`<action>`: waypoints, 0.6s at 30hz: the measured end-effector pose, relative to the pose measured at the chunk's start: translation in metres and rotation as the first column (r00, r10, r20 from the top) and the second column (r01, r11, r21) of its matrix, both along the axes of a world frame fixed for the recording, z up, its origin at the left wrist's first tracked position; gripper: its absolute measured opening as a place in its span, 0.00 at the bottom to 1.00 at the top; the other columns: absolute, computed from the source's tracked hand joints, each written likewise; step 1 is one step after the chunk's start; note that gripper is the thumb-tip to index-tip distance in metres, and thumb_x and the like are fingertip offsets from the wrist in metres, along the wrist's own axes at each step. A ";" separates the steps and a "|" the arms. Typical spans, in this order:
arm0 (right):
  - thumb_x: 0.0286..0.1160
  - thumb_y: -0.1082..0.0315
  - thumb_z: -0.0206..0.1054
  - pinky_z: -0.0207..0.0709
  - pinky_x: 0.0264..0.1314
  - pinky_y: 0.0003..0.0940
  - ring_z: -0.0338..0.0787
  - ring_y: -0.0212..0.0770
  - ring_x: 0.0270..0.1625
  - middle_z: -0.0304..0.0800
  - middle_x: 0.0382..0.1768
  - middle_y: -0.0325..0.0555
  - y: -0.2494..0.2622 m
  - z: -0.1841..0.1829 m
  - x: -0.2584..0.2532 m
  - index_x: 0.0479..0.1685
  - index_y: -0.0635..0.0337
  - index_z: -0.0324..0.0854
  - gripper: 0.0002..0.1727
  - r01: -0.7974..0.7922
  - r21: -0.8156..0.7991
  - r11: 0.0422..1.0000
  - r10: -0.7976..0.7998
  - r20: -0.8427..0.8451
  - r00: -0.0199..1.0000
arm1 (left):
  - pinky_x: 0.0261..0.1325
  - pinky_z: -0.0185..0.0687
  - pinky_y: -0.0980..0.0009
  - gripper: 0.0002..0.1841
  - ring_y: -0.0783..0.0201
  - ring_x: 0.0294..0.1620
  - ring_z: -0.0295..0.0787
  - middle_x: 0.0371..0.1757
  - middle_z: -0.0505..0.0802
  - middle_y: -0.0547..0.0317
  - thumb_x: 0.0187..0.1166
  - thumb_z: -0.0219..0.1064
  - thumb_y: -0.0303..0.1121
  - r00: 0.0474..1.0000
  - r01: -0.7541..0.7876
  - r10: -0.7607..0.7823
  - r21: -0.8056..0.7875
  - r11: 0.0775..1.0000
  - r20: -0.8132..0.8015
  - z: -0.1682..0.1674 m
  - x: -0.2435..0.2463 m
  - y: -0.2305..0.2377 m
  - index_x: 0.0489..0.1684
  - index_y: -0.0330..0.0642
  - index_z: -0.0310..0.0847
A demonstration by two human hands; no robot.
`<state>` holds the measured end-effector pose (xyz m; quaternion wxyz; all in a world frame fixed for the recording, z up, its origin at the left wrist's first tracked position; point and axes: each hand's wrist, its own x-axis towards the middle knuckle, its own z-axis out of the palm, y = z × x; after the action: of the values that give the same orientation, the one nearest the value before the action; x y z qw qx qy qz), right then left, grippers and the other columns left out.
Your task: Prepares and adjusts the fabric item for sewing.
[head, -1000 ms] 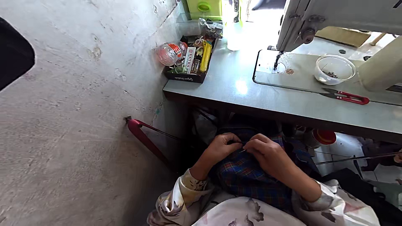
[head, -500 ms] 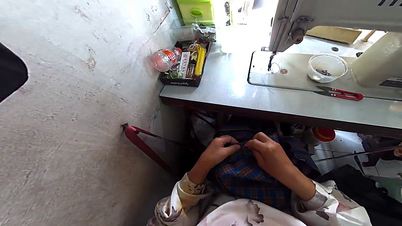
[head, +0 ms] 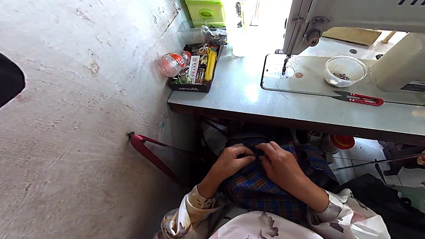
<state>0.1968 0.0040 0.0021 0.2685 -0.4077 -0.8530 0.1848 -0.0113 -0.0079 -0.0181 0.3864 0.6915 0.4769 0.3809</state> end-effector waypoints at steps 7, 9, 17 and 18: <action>0.78 0.71 0.62 0.84 0.48 0.41 0.90 0.46 0.42 0.88 0.44 0.54 0.006 0.018 0.005 0.48 0.61 0.90 0.11 -0.103 -0.211 0.972 0.111 0.026 0.994 | 0.53 0.75 0.85 0.11 0.82 0.47 0.81 0.43 0.90 0.62 0.76 0.72 0.36 0.974 0.217 -0.220 -0.066 0.974 -0.052 0.017 -0.016 0.005 0.43 0.37 0.91; 0.79 0.70 0.62 0.83 0.49 0.40 0.89 0.45 0.43 0.87 0.45 0.54 0.007 0.023 0.007 0.49 0.62 0.89 0.11 -0.116 -0.250 0.961 0.127 0.030 0.991 | 0.50 0.74 0.84 0.11 0.81 0.44 0.80 0.42 0.89 0.62 0.75 0.72 0.37 0.963 0.240 -0.251 -0.106 0.965 -0.100 0.023 -0.019 0.008 0.40 0.37 0.90; 0.83 0.69 0.61 0.80 0.54 0.33 0.86 0.38 0.47 0.85 0.50 0.51 0.013 0.031 0.011 0.53 0.62 0.87 0.12 -0.154 -0.438 0.886 0.169 -0.005 0.986 | 0.47 0.72 0.82 0.12 0.80 0.41 0.79 0.40 0.88 0.61 0.76 0.72 0.38 0.941 0.258 -0.287 -0.167 0.952 -0.179 0.034 -0.019 0.013 0.39 0.37 0.89; 0.83 0.69 0.60 0.80 0.54 0.32 0.86 0.36 0.47 0.85 0.50 0.50 0.013 0.031 0.011 0.54 0.62 0.87 0.12 -0.157 -0.447 0.881 0.171 -0.008 0.985 | 0.46 0.72 0.82 0.12 0.80 0.41 0.79 0.40 0.88 0.62 0.76 0.72 0.39 0.942 0.255 -0.284 -0.168 0.952 -0.181 0.034 -0.019 0.013 0.39 0.37 0.89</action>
<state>0.2075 0.0174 0.0334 0.1377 -0.3876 -0.8233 0.3910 -0.0301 0.0048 0.0160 0.4325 0.7563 0.4404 0.2170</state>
